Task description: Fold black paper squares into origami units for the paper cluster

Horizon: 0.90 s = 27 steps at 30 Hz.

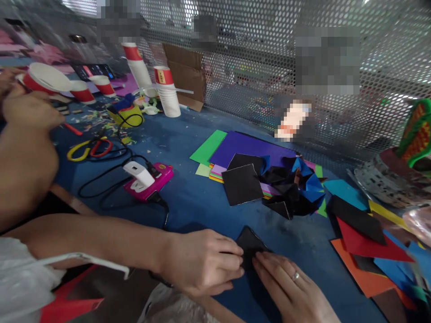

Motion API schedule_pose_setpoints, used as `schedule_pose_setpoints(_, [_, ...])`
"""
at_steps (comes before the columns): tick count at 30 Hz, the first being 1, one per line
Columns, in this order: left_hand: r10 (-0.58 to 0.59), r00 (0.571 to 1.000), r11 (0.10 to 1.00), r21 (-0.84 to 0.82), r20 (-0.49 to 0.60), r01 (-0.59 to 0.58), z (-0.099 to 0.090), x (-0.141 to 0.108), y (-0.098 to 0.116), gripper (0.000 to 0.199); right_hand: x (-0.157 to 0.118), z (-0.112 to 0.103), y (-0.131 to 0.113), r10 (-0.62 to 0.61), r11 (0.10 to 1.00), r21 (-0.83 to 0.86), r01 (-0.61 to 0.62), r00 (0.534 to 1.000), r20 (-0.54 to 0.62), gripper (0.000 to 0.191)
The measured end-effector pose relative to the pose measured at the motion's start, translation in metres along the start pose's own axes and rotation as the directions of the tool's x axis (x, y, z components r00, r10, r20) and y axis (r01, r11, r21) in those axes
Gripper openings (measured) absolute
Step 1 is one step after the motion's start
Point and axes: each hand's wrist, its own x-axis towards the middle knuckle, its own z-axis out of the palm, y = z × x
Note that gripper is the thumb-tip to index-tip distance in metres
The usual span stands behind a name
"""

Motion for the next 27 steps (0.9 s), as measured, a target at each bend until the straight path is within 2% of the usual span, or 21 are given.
schedule_pose_setpoints(4, [-0.013, 0.999, 0.999, 0.034, 0.042, 0.012, -0.002, 0.001, 0.003, 0.033, 0.000, 0.010, -0.001, 0.030, 0.999, -0.031, -0.030, 0.999, -0.014, 0.052])
schedule_pose_setpoints(10, [-0.051, 0.970, 0.996, 0.089, 0.239, 0.031, -0.001, 0.020, 0.009, 0.018, 0.001, 0.004, 0.000, 0.034, 0.999, 0.015, -0.033, 0.999, -0.039, 0.047])
schedule_pose_setpoints(14, [-0.081, 0.950, 0.996, 0.045, 0.301, 0.071, 0.002, 0.029, 0.010, 0.016, 0.000, 0.003, 0.000, 0.071, 0.997, 0.021, -0.070, 0.996, -0.053, 0.047])
schedule_pose_setpoints(19, [-0.117, 0.971, 0.992, 0.065, 0.207, 0.106, -0.001, 0.028, 0.011, 0.024, 0.003, 0.000, -0.005, 0.114, 0.990, 0.098, -0.099, 0.979, -0.168, 0.048])
schedule_pose_setpoints(23, [-0.127, 0.982, 0.992, 0.042, 0.136, 0.123, -0.001, 0.026, 0.011, 0.033, 0.007, -0.009, -0.008, 0.142, 0.983, 0.132, -0.127, 0.983, -0.113, 0.046])
schedule_pose_setpoints(27, [-0.140, 0.982, 0.989, 0.070, 0.129, 0.132, 0.001, 0.027, 0.011, 0.024, 0.007, -0.014, -0.009, 0.150, 0.979, 0.151, -0.139, 0.987, -0.063, 0.043])
